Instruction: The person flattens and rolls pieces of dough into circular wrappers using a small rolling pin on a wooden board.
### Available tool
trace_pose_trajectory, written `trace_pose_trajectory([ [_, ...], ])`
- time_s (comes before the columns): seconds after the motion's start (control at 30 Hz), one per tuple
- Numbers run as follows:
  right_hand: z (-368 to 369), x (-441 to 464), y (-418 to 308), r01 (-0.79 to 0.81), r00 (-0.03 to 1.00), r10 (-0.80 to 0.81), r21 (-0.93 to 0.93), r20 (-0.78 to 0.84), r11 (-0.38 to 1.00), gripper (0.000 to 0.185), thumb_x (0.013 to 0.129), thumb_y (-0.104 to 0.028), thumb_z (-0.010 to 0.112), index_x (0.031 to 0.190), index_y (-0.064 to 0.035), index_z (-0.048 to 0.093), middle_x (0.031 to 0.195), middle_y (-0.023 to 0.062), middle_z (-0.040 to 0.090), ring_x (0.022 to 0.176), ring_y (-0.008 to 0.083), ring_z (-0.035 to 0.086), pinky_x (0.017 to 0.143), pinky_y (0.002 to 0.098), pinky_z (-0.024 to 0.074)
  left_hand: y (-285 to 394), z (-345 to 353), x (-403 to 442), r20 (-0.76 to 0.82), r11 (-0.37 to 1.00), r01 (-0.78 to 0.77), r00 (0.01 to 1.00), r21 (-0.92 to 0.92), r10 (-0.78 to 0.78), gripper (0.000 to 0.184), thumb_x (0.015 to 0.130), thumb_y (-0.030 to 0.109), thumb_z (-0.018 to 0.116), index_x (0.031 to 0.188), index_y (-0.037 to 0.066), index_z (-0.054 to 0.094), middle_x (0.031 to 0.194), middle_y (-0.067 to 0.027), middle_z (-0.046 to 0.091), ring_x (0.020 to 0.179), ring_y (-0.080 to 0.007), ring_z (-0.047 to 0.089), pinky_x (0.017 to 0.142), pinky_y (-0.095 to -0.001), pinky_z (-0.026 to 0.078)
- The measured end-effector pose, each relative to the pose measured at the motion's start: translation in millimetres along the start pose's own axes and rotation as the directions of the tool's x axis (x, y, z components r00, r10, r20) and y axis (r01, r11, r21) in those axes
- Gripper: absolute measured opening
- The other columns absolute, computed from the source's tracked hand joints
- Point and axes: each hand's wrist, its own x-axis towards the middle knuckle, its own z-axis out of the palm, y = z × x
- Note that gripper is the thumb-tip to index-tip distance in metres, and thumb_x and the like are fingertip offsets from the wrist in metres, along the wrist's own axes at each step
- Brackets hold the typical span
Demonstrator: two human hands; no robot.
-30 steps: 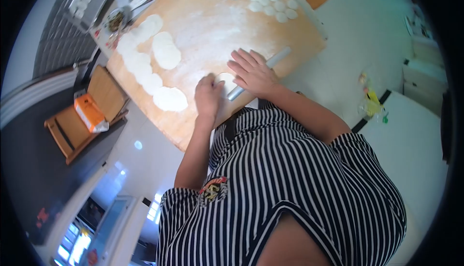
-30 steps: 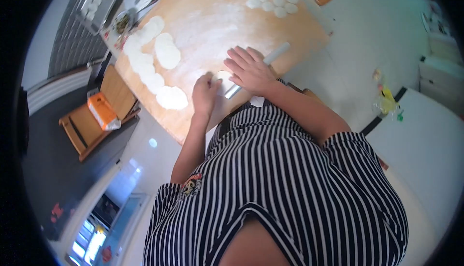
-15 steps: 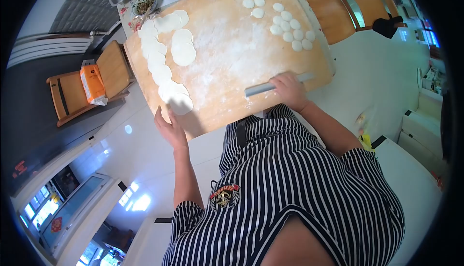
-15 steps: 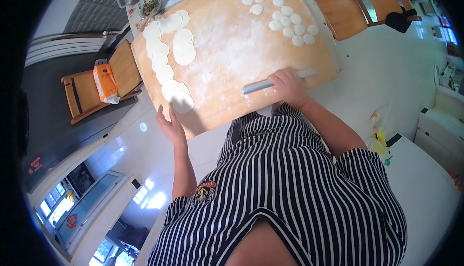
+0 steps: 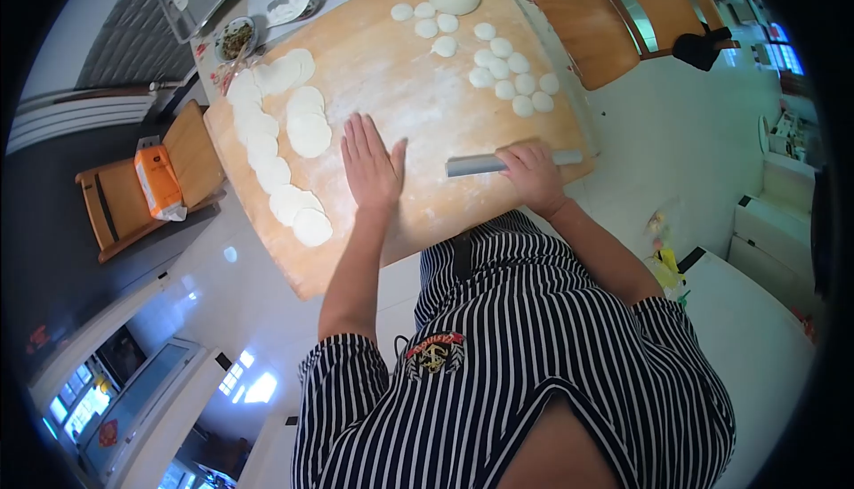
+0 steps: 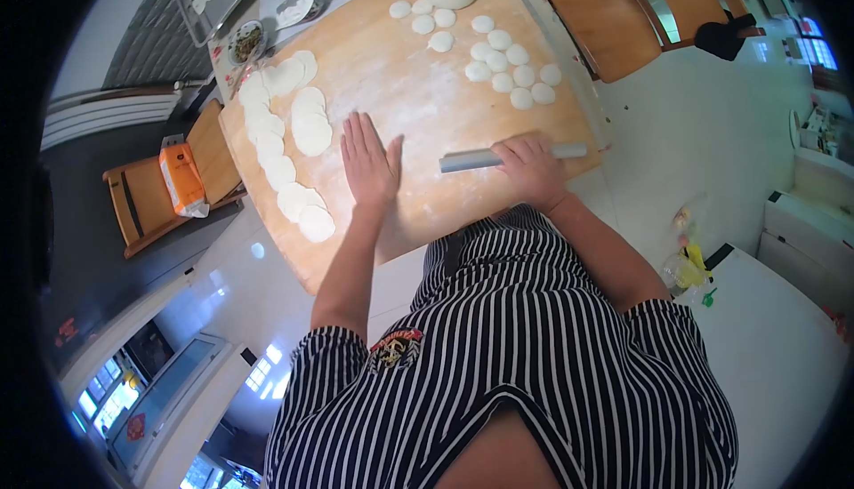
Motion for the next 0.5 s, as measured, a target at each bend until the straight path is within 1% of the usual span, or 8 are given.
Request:
trace_pose_trajectory([
  [0.1, -5.3, -10.7, 9.7, -0.111, 0.994, 0.11, 0.095, 0.011, 0.989, 0.04, 0.082, -0.008, 0.077, 0.121, -0.0065, 0.07, 0.111, 0.0092, 0.066, 0.103, 0.0328, 0.062, 0.093, 0.0443, 0.0505, -8.8, 19.2, 58.5, -0.033, 0.999, -0.025, 0.999, 0.027, 0.026, 0.08, 0.107, 0.052, 0.05, 0.159, -0.007, 0.035, 0.165, -0.0276, 0.036, 0.157, -0.0409, 0.029, 0.129, -0.0514, 0.021],
  [0.23, -35.2, -13.4, 7.7, -0.192, 0.98, 0.195, 0.091, -0.027, 0.977, 0.039, 0.084, -0.005, 0.075, 0.122, -0.0041, 0.069, 0.111, 0.012, 0.065, 0.101, 0.0344, 0.062, 0.091, 0.0439, 0.0516, -8.6, 37.8, 115.7, -0.011, 0.997, -0.053, 0.998, 0.047, 0.054, 0.079, 0.108, 0.054, 0.046, 0.16, -0.005, 0.035, 0.167, -0.0243, 0.036, 0.158, -0.0375, 0.028, 0.129, -0.0509, 0.021],
  [0.3, -41.3, -18.2, 13.0, -0.202, 0.971, 0.214, 0.118, -0.103, 0.972, 0.038, 0.086, -0.004, 0.074, 0.124, -0.0036, 0.068, 0.111, 0.013, 0.064, 0.101, 0.0343, 0.062, 0.09, 0.0425, 0.0518, 1.3, 38.4, 125.8, 0.037, 0.98, -0.2, 0.979, 0.001, 0.2, 0.075, 0.109, 0.053, 0.045, 0.162, 0.001, 0.036, 0.169, -0.0195, 0.034, 0.158, -0.034, 0.029, 0.13, -0.0504, 0.021],
  [0.33, -43.1, -19.9, 15.1, -0.206, 0.971, 0.218, 0.116, -0.1, 0.972, 0.038, 0.086, -0.004, 0.074, 0.124, -0.0036, 0.068, 0.111, 0.013, 0.064, 0.101, 0.0343, 0.062, 0.09, 0.0425, 0.0518, 9.4, 40.6, 121.9, 0.04, 0.98, -0.201, 0.979, -0.003, 0.201, 0.075, 0.109, 0.053, 0.045, 0.162, 0.001, 0.036, 0.169, -0.0195, 0.034, 0.158, -0.034, 0.029, 0.13, -0.0504, 0.021],
  [0.4, -45.1, -23.2, 17.4, -0.197, 0.963, 0.215, 0.12, -0.164, 0.973, 0.037, 0.088, -0.004, 0.072, 0.125, -0.0027, 0.067, 0.111, 0.0139, 0.064, 0.101, 0.0341, 0.061, 0.089, 0.0424, 0.0514, 34.6, 45.0, 106.0, 0.161, 0.883, -0.461, 0.868, -0.09, 0.469, 0.074, 0.109, 0.054, 0.044, 0.163, 0.005, 0.035, 0.17, -0.0159, 0.034, 0.159, -0.0311, 0.028, 0.131, -0.0491, 0.019],
  [0.43, -45.4, -25.7, 18.2, -0.2, 0.962, 0.218, 0.123, -0.161, 0.972, 0.037, 0.088, -0.004, 0.072, 0.125, -0.0027, 0.067, 0.111, 0.0139, 0.064, 0.101, 0.0341, 0.061, 0.089, 0.0424, 0.0514, 47.4, 38.3, 91.1, 0.215, 0.835, -0.543, 0.808, -0.088, 0.548, 0.073, 0.109, 0.054, 0.044, 0.164, 0.007, 0.034, 0.171, -0.0141, 0.034, 0.159, -0.0292, 0.028, 0.131, -0.0484, 0.018],
  [0.47, -47.1, -26.9, 20.7, -0.196, 0.965, 0.215, 0.126, -0.152, 0.972, 0.037, 0.089, -0.004, 0.072, 0.125, -0.0024, 0.067, 0.112, 0.014, 0.064, 0.101, 0.0341, 0.061, 0.09, 0.0427, 0.0512, 52.3, 33.6, 73.2, 0.217, 0.835, -0.543, 0.808, -0.088, 0.548, 0.073, 0.109, 0.054, 0.044, 0.164, 0.007, 0.034, 0.171, -0.0141, 0.034, 0.159, -0.0292, 0.028, 0.131, -0.0484, 0.018],
  [0.5, -49.2, -27.5, 23.2, -0.192, 0.967, 0.21, 0.128, -0.145, 0.973, 0.037, 0.089, -0.004, 0.072, 0.126, -0.0021, 0.067, 0.112, 0.0141, 0.064, 0.101, 0.0341, 0.061, 0.09, 0.043, 0.051, 55.0, 30.4, 53.5, 0.25, 0.784, -0.594, 0.743, -0.181, 0.621, 0.073, 0.109, 0.053, 0.044, 0.164, 0.007, 0.034, 0.17, -0.014, 0.034, 0.159, -0.0295, 0.028, 0.131, -0.0488, 0.019],
])
